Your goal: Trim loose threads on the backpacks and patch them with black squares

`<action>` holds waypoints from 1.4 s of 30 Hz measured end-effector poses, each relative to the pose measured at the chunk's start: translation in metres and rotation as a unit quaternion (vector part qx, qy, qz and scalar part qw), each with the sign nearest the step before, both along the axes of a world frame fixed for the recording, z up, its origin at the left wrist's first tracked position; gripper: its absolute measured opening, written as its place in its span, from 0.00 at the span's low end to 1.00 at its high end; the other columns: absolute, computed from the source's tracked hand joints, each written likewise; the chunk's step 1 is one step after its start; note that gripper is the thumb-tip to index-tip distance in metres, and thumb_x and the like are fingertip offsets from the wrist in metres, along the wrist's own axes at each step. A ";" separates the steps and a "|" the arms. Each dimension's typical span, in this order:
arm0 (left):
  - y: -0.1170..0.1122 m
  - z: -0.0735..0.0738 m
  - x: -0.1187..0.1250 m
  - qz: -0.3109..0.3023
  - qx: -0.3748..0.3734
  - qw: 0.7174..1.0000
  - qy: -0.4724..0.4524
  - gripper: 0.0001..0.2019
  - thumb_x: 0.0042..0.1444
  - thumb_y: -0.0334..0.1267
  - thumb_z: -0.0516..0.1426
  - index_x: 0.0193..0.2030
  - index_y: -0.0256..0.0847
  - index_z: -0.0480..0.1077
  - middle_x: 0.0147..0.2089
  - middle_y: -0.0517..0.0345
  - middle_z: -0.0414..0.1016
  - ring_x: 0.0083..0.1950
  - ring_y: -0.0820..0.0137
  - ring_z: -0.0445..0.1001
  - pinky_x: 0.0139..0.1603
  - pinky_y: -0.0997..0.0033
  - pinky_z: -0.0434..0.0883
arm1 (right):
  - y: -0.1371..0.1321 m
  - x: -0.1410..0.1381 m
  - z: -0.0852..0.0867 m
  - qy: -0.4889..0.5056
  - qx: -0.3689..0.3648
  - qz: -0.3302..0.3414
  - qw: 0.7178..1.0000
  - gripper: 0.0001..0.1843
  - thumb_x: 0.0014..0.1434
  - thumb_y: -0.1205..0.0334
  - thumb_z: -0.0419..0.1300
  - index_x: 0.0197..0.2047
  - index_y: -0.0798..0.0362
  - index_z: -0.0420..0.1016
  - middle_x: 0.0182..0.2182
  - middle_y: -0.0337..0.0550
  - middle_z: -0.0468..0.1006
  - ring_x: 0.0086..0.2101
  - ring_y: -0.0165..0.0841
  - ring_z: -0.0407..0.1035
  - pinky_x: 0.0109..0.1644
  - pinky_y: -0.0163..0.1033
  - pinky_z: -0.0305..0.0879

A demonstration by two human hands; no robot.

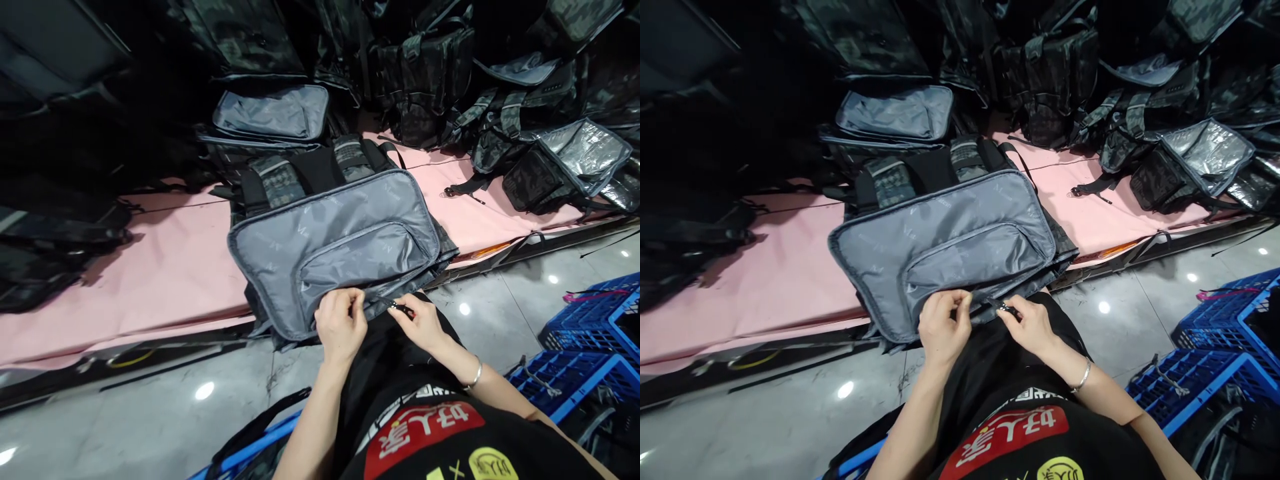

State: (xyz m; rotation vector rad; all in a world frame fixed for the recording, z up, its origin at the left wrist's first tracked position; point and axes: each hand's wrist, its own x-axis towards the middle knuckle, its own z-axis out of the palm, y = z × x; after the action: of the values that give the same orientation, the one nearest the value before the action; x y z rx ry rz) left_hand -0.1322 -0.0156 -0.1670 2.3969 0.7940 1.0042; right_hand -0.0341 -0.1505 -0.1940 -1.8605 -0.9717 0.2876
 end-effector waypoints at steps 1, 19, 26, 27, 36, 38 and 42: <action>0.006 0.001 -0.002 0.003 -0.053 0.998 -0.032 0.06 0.53 0.36 0.53 0.27 0.39 0.67 0.28 0.57 0.69 0.32 0.69 0.67 0.37 0.69 0.61 | -0.002 0.001 -0.001 0.019 0.009 -0.007 1.000 0.13 0.57 0.53 0.53 0.34 0.53 0.71 0.27 0.40 0.74 0.26 0.27 0.67 0.31 0.30 0.62; 0.014 -0.022 -0.105 -0.013 -0.498 0.857 -0.132 0.13 0.45 0.47 0.60 0.22 0.38 0.70 0.27 0.55 0.72 0.32 0.68 0.70 0.35 0.68 0.68 | 0.007 -0.002 -0.030 0.130 -0.003 0.113 0.985 0.11 0.55 0.57 0.54 0.39 0.53 0.70 0.33 0.40 0.74 0.33 0.29 0.68 0.38 0.33 0.65; -0.003 -0.052 -0.066 0.110 -0.662 0.722 -0.167 0.21 0.35 0.44 0.66 0.35 0.33 0.72 0.37 0.47 0.77 0.33 0.67 0.75 0.34 0.68 0.72 | 0.009 -0.015 -0.023 0.097 -0.055 0.108 0.988 0.11 0.52 0.55 0.58 0.36 0.53 0.71 0.26 0.37 0.72 0.26 0.27 0.67 0.29 0.30 0.62; -0.003 -0.052 -0.058 0.122 -0.670 0.704 -0.203 0.19 0.35 0.43 0.67 0.32 0.33 0.71 0.35 0.47 0.77 0.32 0.68 0.75 0.34 0.69 0.72 | 0.009 -0.017 -0.022 0.096 -0.060 0.105 0.988 0.11 0.52 0.55 0.59 0.36 0.53 0.71 0.25 0.36 0.72 0.25 0.27 0.66 0.29 0.30 0.62; -0.018 -0.035 -0.043 0.142 -0.638 0.678 -0.336 0.15 0.36 0.42 0.66 0.22 0.34 0.67 0.23 0.57 0.74 0.25 0.73 0.72 0.28 0.74 0.68 | 0.023 -0.020 -0.012 -0.018 0.032 0.136 0.990 0.12 0.56 0.64 0.52 0.39 0.52 0.76 0.28 0.42 0.77 0.28 0.29 0.69 0.34 0.32 0.65; -0.021 -0.031 -0.045 0.145 -0.629 0.687 -0.334 0.16 0.35 0.43 0.67 0.23 0.34 0.68 0.23 0.58 0.74 0.24 0.75 0.70 0.27 0.75 0.67 | 0.033 -0.022 -0.011 -0.083 0.032 0.157 0.984 0.16 0.57 0.64 0.51 0.44 0.50 0.76 0.27 0.42 0.76 0.27 0.29 0.69 0.35 0.32 0.65; -0.020 -0.030 -0.045 0.161 -0.599 0.711 -0.330 0.17 0.33 0.45 0.67 0.20 0.35 0.66 0.19 0.63 0.70 0.21 0.77 0.66 0.25 0.76 0.63 | 0.053 -0.028 -0.015 -0.148 0.015 0.159 0.976 0.16 0.57 0.64 0.51 0.46 0.49 0.75 0.24 0.41 0.75 0.26 0.29 0.68 0.35 0.32 0.65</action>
State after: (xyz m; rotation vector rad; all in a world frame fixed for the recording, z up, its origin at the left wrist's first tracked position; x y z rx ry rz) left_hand -0.1774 -0.0351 -0.1969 0.7161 1.0879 0.9002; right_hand -0.0621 -0.0976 -0.2094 -1.7474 -1.4744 0.1871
